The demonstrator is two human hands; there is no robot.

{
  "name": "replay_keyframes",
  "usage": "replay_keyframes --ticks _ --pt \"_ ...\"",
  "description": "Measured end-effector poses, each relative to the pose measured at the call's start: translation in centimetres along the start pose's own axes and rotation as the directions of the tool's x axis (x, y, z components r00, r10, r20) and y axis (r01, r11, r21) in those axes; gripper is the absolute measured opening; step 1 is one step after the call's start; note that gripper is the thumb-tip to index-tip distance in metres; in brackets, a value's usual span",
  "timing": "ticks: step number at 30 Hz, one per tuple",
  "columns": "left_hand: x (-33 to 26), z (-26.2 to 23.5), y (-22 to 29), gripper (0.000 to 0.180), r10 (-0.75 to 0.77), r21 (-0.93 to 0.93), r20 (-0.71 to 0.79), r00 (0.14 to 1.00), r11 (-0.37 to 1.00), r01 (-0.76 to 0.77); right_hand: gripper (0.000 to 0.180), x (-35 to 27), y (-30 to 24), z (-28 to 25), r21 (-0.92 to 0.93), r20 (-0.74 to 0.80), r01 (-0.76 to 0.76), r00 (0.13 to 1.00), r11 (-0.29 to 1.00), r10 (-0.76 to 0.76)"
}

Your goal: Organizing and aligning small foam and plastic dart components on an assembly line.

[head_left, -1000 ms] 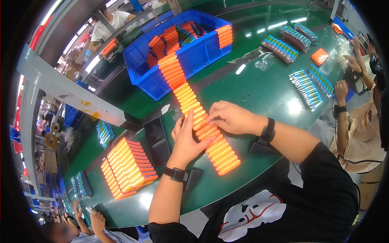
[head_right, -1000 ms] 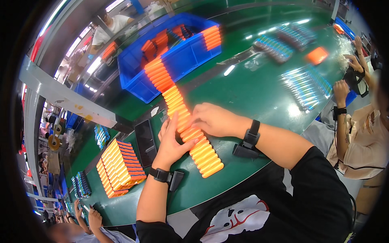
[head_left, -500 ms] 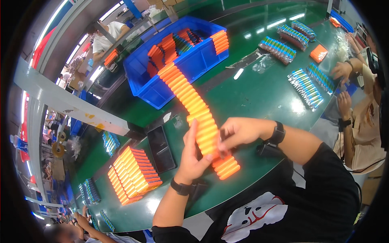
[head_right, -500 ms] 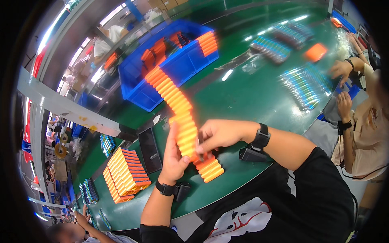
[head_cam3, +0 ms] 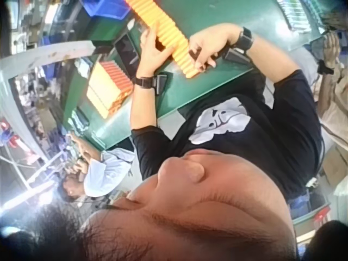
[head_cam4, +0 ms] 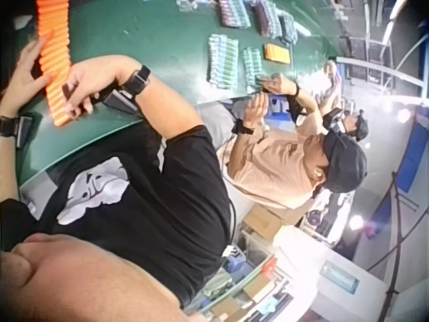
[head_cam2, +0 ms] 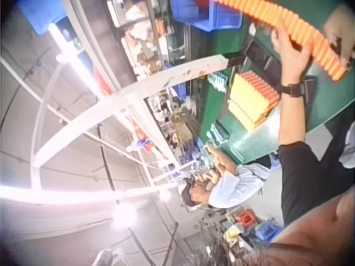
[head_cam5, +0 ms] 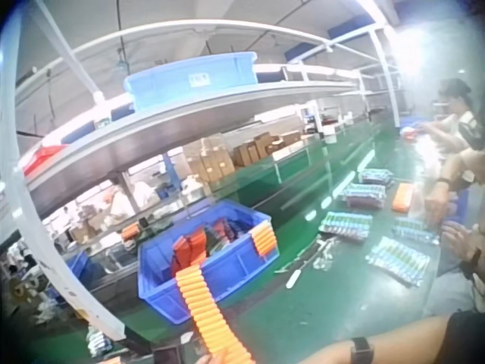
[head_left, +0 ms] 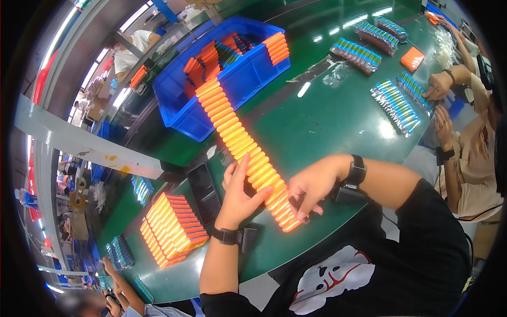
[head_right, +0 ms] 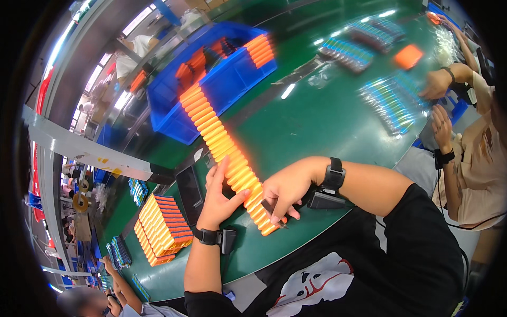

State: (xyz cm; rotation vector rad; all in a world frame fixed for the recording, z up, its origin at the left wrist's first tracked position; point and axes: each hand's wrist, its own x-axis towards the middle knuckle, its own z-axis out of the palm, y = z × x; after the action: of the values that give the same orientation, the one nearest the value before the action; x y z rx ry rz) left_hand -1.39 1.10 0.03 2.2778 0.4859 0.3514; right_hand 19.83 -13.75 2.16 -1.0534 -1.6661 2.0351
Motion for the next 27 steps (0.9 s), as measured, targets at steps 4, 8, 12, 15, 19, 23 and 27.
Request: replay_keyframes --ticks 4,8,12,15,19,23,27 --pt "0.3 0.1 0.3 0.095 -0.066 0.108 0.036 0.997 0.992 0.062 0.022 0.2 0.1 -0.2 0.036 0.033 -0.094 0.995 0.995 0.093" --pt "0.3 0.1 -0.4 0.097 -0.027 0.137 0.014 1.000 0.990 0.024 0.020 -0.2 -0.3 -0.9 -0.022 -0.032 -0.077 0.997 0.997 0.076" --pt "0.4 0.2 -0.2 0.098 -0.024 0.103 0.014 1.000 0.994 0.022 0.016 1.9 1.0 -1.2 0.009 -0.663 0.363 0.699 0.932 -0.266" --pt "0.3 0.3 -0.3 0.100 0.002 0.112 -0.004 1.000 0.994 -0.002 0.016 3.0 1.4 -1.7 -0.518 -0.708 0.205 0.442 0.831 -0.551" --pt "0.2 0.4 -0.9 0.103 0.035 0.156 -0.005 0.999 0.987 -0.034 0.020 4.3 1.3 -1.3 -0.612 -0.674 0.092 0.460 0.786 -0.578" --pt "0.2 0.3 -0.8 0.104 0.031 0.158 -0.002 1.000 0.987 -0.030 0.017 3.7 1.5 -1.5 -0.650 -0.666 0.032 0.458 0.760 -0.589" --pt "0.2 0.2 -0.4 0.105 0.005 0.134 -0.006 1.000 0.991 -0.004 0.015 1.8 1.8 -2.3 -0.637 -0.714 -0.068 0.427 0.768 -0.555"
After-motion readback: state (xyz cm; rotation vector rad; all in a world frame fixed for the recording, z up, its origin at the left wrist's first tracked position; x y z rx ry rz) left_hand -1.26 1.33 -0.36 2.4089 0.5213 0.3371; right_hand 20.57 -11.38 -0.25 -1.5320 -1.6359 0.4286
